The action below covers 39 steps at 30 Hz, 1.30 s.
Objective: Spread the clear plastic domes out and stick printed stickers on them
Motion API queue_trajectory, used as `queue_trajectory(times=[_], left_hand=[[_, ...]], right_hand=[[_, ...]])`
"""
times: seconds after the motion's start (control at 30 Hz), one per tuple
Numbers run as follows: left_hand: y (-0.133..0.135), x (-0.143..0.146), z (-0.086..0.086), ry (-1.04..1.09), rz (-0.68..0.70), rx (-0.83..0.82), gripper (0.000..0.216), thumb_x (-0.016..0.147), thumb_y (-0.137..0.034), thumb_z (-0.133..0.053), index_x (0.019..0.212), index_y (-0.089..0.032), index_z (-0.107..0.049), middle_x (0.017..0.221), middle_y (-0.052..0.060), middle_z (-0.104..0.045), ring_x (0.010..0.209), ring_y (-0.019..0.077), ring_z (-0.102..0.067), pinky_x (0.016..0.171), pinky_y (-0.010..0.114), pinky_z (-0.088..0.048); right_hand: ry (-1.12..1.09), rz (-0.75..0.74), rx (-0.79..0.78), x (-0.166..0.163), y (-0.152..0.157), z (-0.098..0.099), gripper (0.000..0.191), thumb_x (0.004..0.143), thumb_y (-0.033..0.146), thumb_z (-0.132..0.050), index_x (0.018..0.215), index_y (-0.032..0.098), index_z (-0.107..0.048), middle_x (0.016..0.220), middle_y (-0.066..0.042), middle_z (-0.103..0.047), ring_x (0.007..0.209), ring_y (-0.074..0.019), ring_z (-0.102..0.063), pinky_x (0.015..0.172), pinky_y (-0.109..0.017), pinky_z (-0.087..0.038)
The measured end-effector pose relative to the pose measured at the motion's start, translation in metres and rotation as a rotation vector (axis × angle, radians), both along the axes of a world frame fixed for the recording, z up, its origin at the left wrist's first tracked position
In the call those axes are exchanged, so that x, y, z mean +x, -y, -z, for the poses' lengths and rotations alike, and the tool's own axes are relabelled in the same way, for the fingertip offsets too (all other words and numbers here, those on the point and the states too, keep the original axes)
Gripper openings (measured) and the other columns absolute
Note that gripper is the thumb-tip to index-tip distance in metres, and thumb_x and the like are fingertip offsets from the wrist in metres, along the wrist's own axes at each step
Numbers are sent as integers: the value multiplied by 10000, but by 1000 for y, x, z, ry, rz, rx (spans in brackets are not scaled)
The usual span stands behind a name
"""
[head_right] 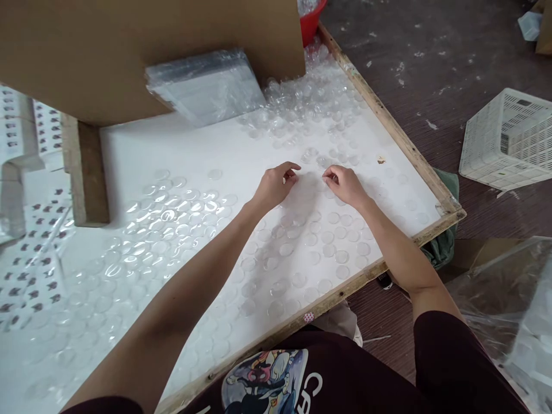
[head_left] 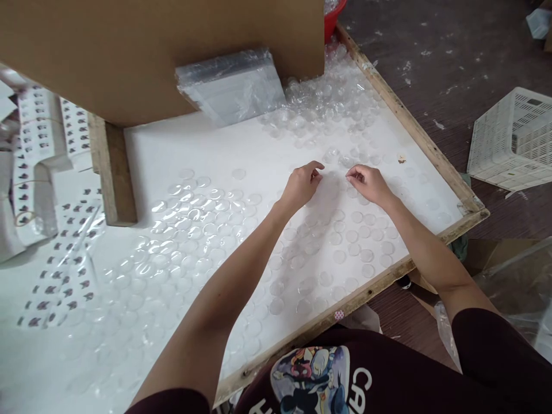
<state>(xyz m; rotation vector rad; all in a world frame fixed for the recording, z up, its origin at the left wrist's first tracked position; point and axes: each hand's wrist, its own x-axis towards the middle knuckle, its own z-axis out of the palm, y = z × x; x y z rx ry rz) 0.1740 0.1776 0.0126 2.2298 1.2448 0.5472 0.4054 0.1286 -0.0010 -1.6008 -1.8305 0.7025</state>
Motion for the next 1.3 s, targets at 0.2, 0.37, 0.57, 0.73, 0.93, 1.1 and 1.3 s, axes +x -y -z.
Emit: queue_trajectory(times=[0.2, 0.37, 0.57, 0.73, 0.93, 1.1, 1.3], left_hand=[[0, 4, -5, -147, 56, 222, 299, 910, -147, -563, 1189, -161, -669, 1276, 154, -649, 1152, 304, -586, 956, 457, -486], [14, 18, -6, -213, 303, 248, 250, 957, -141, -508, 1130, -171, -686, 1160, 129, -716, 1089, 298, -601, 931, 453, -471], [17, 16, 1, -110, 216, 210, 257, 976, -121, -462, 1095, -159, -686, 995, 114, -725, 1013, 266, -634, 919, 424, -487], [14, 11, 5, 27, 103, 61, 282, 954, -123, -515, 1197, -185, -643, 972, 77, -705, 945, 225, -657, 871, 376, -528], [5, 7, 10, -57, 78, 197, 261, 920, -93, -557, 1138, -173, -676, 1197, 138, -623, 1084, 269, -610, 923, 428, -521], [2, 3, 9, -121, 105, 227, 225, 956, -119, -502, 1021, -163, -713, 1097, 141, -653, 1033, 280, -599, 888, 434, -522], [21, 7, 0, -164, 153, 281, 215, 942, -93, -501, 1024, -152, -691, 1110, 142, -673, 1051, 288, -598, 886, 432, -509]], right_hand=[[245, 137, 95, 6, 2, -3, 254, 900, 312, -597, 1141, 249, -646, 963, -82, -680, 957, -291, -631, 930, -490, -426], [295, -61, 145, -11, 11, -15, 221, 916, 272, -585, 1116, 254, -676, 1186, -106, -661, 1132, -329, -566, 959, -483, -391], [272, -183, 78, -22, 14, -14, 189, 934, 182, -554, 1069, 232, -677, 1100, -81, -721, 1043, -282, -625, 938, -435, -362], [203, -162, 105, -20, 11, -9, 170, 934, 136, -515, 942, 220, -662, 975, -56, -726, 863, -220, -643, 907, -402, -359], [124, -83, 160, -23, 10, -5, 139, 906, 133, -536, 988, 222, -605, 959, -42, -697, 783, -190, -620, 890, -380, -375], [265, -126, 236, -32, 13, -4, 169, 894, 92, -495, 898, 226, -598, 966, -71, -669, 954, -251, -588, 881, -396, -352], [235, -224, 179, -40, 25, -14, 60, 856, 185, -611, 904, 219, -625, 1001, -68, -672, 991, -260, -592, 897, -407, -364]])
